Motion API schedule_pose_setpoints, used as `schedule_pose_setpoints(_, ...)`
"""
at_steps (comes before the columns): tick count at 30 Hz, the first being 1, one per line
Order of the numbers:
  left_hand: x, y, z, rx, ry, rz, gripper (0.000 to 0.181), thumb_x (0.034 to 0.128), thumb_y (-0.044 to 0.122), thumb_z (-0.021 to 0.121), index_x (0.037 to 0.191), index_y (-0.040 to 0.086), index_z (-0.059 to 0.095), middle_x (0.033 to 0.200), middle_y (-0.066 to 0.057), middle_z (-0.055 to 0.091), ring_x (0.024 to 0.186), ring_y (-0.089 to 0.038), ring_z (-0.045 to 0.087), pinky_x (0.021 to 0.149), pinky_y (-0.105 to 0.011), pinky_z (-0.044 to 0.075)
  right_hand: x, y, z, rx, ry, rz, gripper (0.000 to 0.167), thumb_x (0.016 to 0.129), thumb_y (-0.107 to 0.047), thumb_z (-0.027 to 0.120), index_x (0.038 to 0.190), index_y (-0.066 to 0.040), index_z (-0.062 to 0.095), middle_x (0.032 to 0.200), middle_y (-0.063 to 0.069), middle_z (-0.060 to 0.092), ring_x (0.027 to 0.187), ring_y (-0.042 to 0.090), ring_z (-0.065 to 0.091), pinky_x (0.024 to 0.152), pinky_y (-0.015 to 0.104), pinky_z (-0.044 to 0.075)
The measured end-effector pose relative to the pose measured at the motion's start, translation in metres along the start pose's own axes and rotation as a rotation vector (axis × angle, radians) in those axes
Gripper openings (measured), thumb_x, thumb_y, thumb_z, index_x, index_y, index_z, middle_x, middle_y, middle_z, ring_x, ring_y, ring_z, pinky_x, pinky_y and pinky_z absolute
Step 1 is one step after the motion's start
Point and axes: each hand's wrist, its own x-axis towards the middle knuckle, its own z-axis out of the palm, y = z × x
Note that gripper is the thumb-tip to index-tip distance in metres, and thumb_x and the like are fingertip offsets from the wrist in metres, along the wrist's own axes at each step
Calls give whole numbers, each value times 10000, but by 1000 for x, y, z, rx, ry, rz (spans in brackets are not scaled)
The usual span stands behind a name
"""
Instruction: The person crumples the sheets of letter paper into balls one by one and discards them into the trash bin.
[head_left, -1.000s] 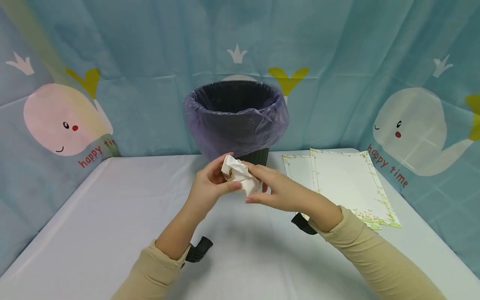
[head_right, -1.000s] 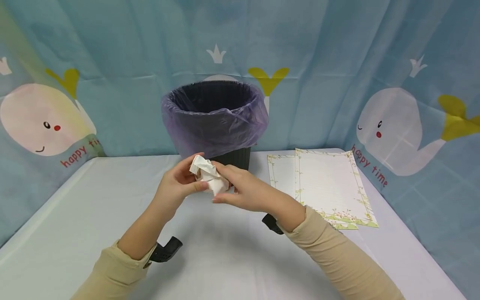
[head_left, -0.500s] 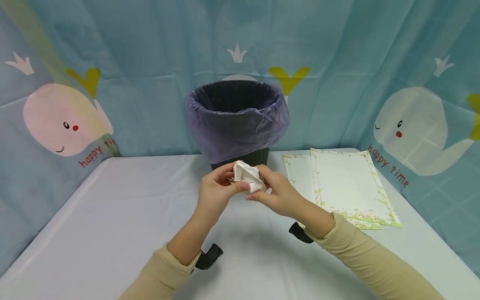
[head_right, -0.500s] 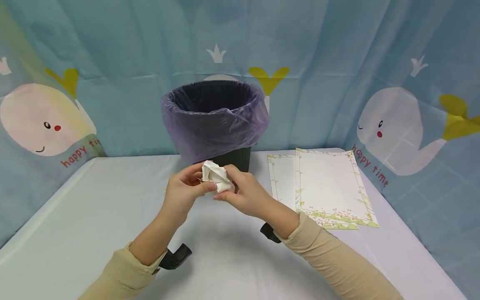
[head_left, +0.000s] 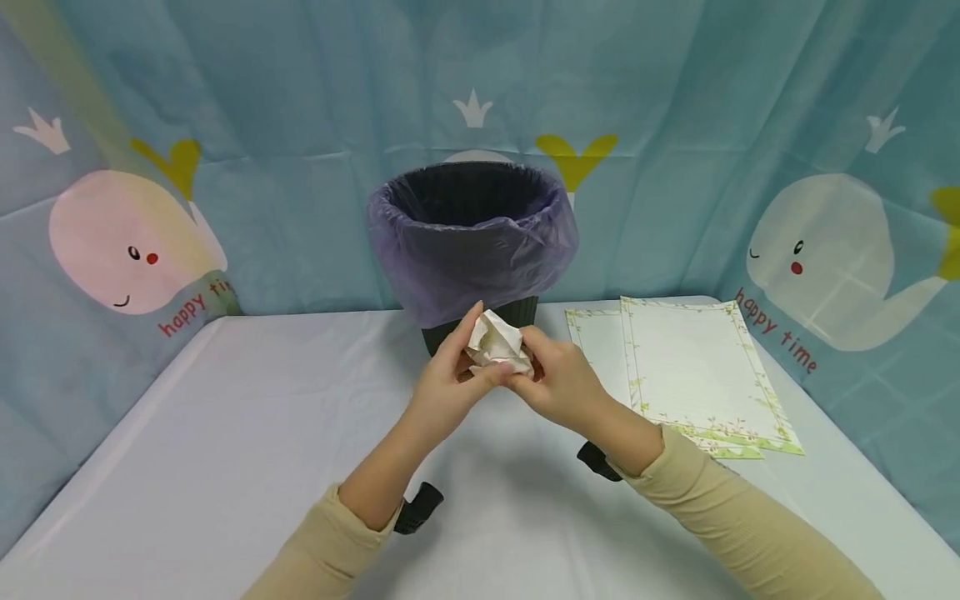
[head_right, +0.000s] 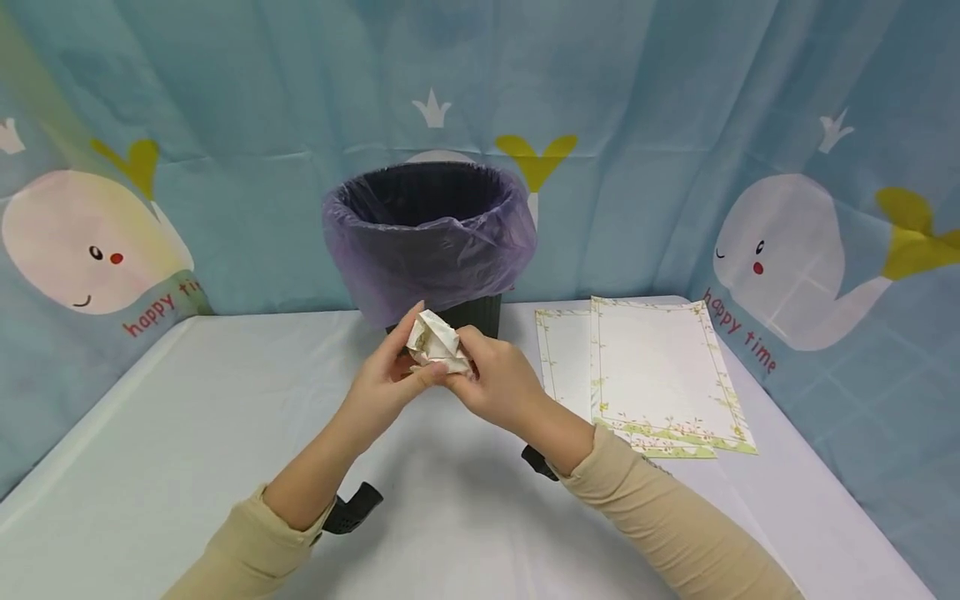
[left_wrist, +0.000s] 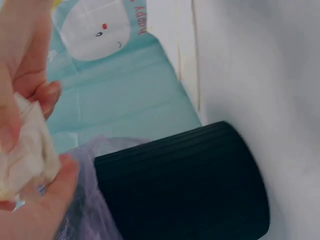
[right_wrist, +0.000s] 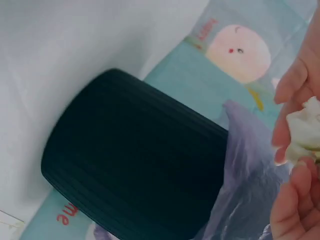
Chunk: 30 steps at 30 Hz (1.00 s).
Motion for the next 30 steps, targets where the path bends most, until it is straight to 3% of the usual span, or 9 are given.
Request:
schedule_pose_setpoints(3, -1, -3, 1, -36, 36, 21, 815, 894, 55, 702, 1552, 120, 225, 1464, -136, 345, 1159, -286, 534, 862, -272, 513, 2, -1, 0, 3, 16, 36, 313, 753, 6, 795, 964, 13, 564, 634, 29, 512, 514, 84, 390, 440, 220, 356)
schedule_pose_setpoints(7, -1, -7, 1, -98, 102, 61, 724, 852, -64, 698, 1487, 49, 370, 1345, -161, 448, 1023, -238, 588, 793, -228, 526, 4, -4, 0, -19, 21, 84, 340, 725, -27, 832, 960, 7, 590, 724, 30, 556, 603, 141, 455, 515, 242, 396)
schedule_pose_setpoints(11, 0, -6, -1, -146, 105, 96, 664, 816, -145, 684, 1423, -15, 447, 1214, -187, 501, 933, -142, 587, 754, -199, 516, 5, -4, -1, -79, 26, 45, 447, 701, -76, 863, 1009, 12, 551, 878, 81, 566, 771, 214, 508, 640, 306, 455)
schedule_pose_setpoints(15, 0, -3, -3, -153, 90, 113, 641, 825, -139, 679, 1413, -46, 444, 1195, -207, 533, 926, -107, 591, 758, -198, 515, 9, -3, -6, -78, 9, -35, 740, 697, -96, 879, 1266, 13, 419, 1043, 156, 564, 885, 261, 555, 699, 353, 501)
schedule_pose_setpoints(18, -1, -2, -3, -154, 90, 107, 633, 829, -129, 682, 1412, -47, 449, 1191, -209, 555, 923, -109, 605, 754, -203, 523, 12, -2, -9, -61, -36, -111, 884, 699, -108, 881, 1411, -50, 359, 1123, 173, 570, 894, 254, 554, 679, 345, 513)
schedule_pose_setpoints(22, -2, 1, -2, -129, 123, 90, 619, 809, -114, 713, 1382, -48, 489, 1191, -189, 582, 914, -111, 613, 725, -197, 522, 15, -1, -11, -32, -89, -188, 839, 709, -90, 869, 1409, -57, 407, 1150, 157, 581, 907, 241, 544, 694, 336, 518)
schedule_pose_setpoints(26, -2, 2, 1, -126, 159, 56, 601, 792, -101, 739, 1351, -48, 526, 1192, -173, 606, 924, -158, 620, 713, -198, 526, 13, -1, -10, -36, -95, -212, 839, 695, -64, 872, 1386, -28, 399, 1166, 177, 586, 937, 268, 575, 731, 363, 537)
schedule_pose_setpoints(30, -4, 2, 4, -184, 173, 11, 561, 800, -106, 729, 1319, -64, 518, 1208, -181, 589, 1011, -222, 597, 775, -218, 534, 13, 0, -6, -47, -108, -208, 849, 675, -49, 880, 1358, -16, 375, 1179, 198, 570, 937, 297, 591, 746, 382, 545)
